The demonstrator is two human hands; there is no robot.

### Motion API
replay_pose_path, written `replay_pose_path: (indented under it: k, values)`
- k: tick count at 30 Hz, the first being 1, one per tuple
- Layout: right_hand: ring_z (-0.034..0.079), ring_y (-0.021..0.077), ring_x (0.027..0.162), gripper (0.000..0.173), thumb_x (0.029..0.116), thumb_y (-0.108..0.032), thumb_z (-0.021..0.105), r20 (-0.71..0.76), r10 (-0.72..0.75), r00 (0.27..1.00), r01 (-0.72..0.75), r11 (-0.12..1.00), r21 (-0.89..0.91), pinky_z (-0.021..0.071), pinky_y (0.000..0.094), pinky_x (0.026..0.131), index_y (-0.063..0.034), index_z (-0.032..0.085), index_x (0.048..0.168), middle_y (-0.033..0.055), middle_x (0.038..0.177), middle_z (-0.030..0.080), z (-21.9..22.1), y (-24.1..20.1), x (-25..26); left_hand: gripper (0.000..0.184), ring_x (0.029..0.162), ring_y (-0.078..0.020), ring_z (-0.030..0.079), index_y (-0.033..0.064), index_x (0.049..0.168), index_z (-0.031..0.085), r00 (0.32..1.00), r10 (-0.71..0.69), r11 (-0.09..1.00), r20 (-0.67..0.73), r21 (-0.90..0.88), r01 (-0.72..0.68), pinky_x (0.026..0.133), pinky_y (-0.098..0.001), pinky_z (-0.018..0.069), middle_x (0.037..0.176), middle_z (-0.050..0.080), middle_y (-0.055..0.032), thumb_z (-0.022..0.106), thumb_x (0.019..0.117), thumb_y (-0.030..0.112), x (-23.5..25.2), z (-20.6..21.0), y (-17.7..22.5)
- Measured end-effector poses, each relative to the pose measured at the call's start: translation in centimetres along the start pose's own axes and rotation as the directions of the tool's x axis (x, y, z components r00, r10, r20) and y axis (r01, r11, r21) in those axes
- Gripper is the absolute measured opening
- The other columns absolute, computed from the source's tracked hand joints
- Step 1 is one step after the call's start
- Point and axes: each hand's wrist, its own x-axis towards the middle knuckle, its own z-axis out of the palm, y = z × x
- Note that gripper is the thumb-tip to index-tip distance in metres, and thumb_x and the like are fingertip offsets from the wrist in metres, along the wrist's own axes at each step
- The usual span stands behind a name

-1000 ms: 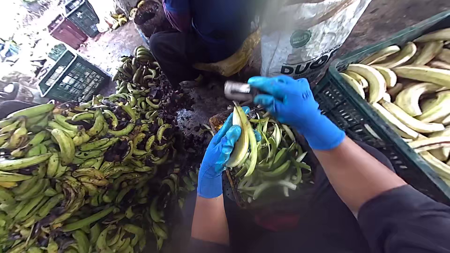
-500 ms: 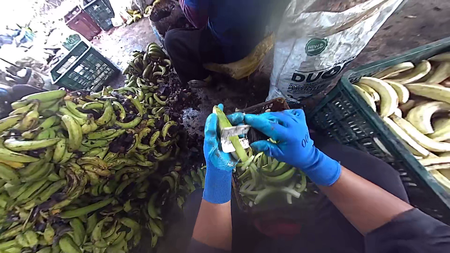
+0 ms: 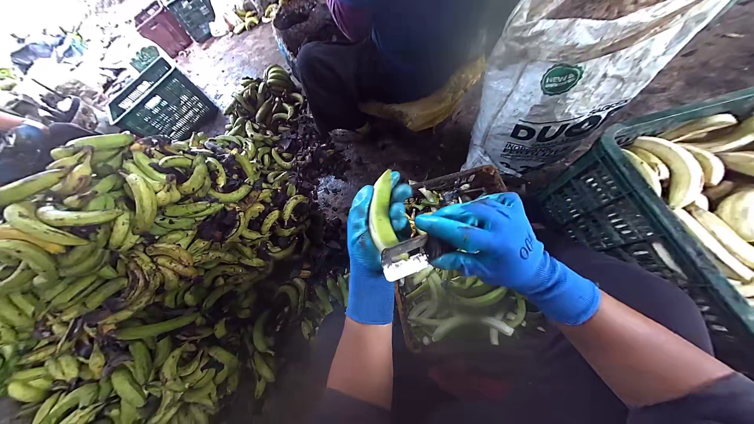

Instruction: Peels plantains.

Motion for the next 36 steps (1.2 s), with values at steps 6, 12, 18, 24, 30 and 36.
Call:
replay_pose_path:
  k: [6, 12, 18, 24, 30, 36]
  values:
    - [0.065, 0.0184, 0.101, 0.050, 0.1022, -0.050, 0.054, 0.147, 0.640, 0.754, -0.644, 0.676, 0.358, 0.0557, 0.0431, 0.084, -0.0188, 0.063, 0.140, 0.0063, 0.122, 0.067, 0.3, 2.8, 1.5, 0.039, 0.074, -0.0115, 0.068, 0.0123, 0.134, 0.060, 0.985, 0.119, 0.940, -0.126, 0.334, -0.070, 0.063, -0.0264, 0.0589, 0.098, 0.070, -0.0060, 0.039, 0.1053, 0.028, -0.4, 1.5, -3.0]
    - [0.068, 0.0095, 0.082, 0.037, 0.1066, -0.033, 0.049, 0.329, 0.680, 0.655, -0.682, 0.344, 0.645, 0.0580, 0.0268, 0.070, -0.0205, 0.062, 0.139, -0.0017, 0.123, 0.069, -1.8, 2.8, 0.2, 0.048, 0.052, -0.0118, 0.060, 0.0107, 0.137, 0.055, 0.999, 0.001, 1.000, -0.046, -0.026, -0.002, 0.047, -0.0237, 0.0531, 0.081, 0.066, -0.0053, 0.038, 0.1032, 0.040, 0.3, -1.5, -0.6]
    - [0.058, 0.0143, 0.127, 0.046, 0.0978, -0.046, 0.059, 0.192, 0.461, 0.866, -0.481, 0.666, 0.570, 0.0517, 0.0358, 0.104, -0.0148, 0.070, 0.129, 0.0017, 0.140, 0.061, -1.4, 0.6, -1.3, 0.043, 0.054, -0.0090, 0.060, 0.0143, 0.131, 0.061, 0.953, 0.177, 0.953, -0.246, 0.283, -0.104, 0.046, -0.0201, 0.0503, 0.084, 0.068, -0.0047, 0.030, 0.1084, 0.034, 0.1, 0.3, -1.5]
    - [0.069, 0.0130, 0.086, 0.044, 0.1008, -0.036, 0.054, 0.522, 0.432, 0.735, -0.632, 0.159, 0.759, 0.0599, 0.0310, 0.075, -0.0108, 0.062, 0.136, 0.0043, 0.118, 0.070, -1.2, -3.1, -3.5, 0.034, 0.078, -0.0065, 0.066, 0.0234, 0.139, 0.050, 0.980, 0.062, 0.870, -0.187, 0.492, 0.039, 0.065, -0.0228, 0.0582, 0.104, 0.068, 0.0013, 0.046, 0.1060, 0.028, -0.5, -0.1, -4.9]
    - [0.069, 0.0137, 0.082, 0.037, 0.1047, -0.026, 0.048, 0.289, 0.669, 0.685, -0.477, 0.112, 0.872, 0.0604, 0.0293, 0.071, -0.0102, 0.061, 0.135, 0.0057, 0.114, 0.072, -8.0, -1.8, -7.7, 0.044, 0.100, -0.0136, 0.066, 0.0147, 0.140, 0.053, 0.948, -0.317, 0.715, 0.037, 0.666, 0.213, 0.086, -0.0338, 0.0574, 0.120, 0.067, -0.0022, 0.041, 0.1060, 0.040, 0.4, 0.0, -10.0]
    - [0.069, 0.0123, 0.091, 0.037, 0.1125, -0.035, 0.031, -0.455, 0.868, 0.201, -0.410, 0.496, 0.766, 0.0608, 0.0284, 0.076, -0.0187, 0.046, 0.143, -0.0017, 0.130, 0.062, -22.8, 6.8, -17.4, 0.058, 0.144, -0.0392, 0.040, 0.0162, 0.155, 0.043, 0.688, -0.649, -0.562, -0.324, 0.814, -0.146, 0.113, -0.0609, 0.0345, 0.155, 0.046, -0.0156, 0.053, 0.1013, 0.036, -4.6, -1.3, -16.7]
